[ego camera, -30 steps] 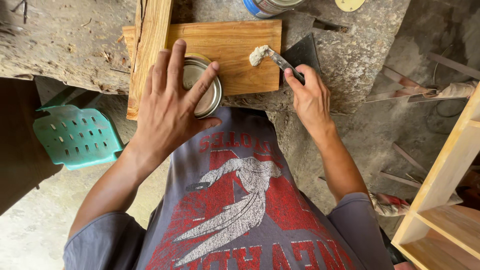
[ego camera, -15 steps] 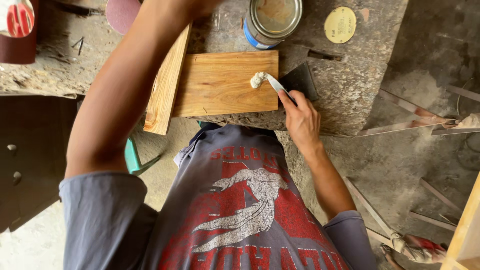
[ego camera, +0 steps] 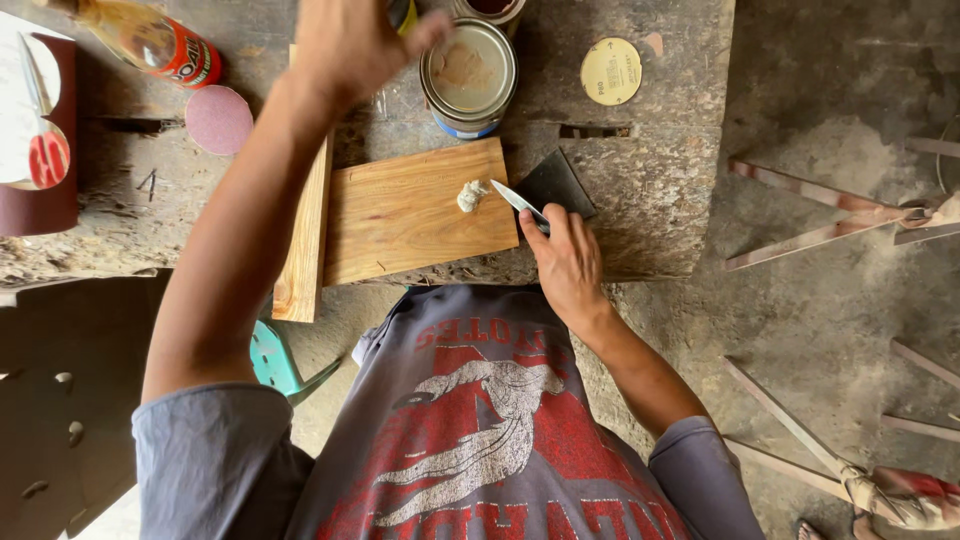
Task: The person scoops a white paste from a can and mixes it with a reddish-brown substance on a wooden board using a putty knife. They then apply the mixed filler into a groove on a separate wooden plank.
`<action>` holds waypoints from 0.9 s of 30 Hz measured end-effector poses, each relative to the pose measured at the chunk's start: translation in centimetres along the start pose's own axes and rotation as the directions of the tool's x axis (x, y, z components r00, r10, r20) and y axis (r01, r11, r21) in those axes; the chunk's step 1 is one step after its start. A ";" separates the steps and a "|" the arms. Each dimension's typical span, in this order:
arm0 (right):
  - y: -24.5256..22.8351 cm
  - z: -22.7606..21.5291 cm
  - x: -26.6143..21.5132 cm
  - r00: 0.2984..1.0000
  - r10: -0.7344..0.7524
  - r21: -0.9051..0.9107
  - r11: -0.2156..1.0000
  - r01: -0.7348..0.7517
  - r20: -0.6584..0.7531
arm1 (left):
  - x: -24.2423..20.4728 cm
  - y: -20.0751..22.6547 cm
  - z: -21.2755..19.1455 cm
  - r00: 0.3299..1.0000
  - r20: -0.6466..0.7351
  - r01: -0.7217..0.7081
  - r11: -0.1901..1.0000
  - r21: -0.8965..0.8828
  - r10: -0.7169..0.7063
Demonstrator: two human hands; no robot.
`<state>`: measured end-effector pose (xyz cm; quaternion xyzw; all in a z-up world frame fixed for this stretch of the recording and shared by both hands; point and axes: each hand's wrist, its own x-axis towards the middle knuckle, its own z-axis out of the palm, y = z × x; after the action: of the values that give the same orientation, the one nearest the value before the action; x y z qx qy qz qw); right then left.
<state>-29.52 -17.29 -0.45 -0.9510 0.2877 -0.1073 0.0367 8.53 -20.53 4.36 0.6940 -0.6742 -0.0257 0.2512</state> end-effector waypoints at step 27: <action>1.0 -1.0 -1.5 0.982 0.187 0.602 0.785 -0.143 -0.011 | 6.4 6.9 -4.2 0.650 0.746 0.146 0.987 0.065 -0.145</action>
<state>-31.48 -17.30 0.10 -0.8573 0.3223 -0.2221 0.3343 4.28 -25.08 12.63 0.6735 -0.6600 -0.3289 -0.0504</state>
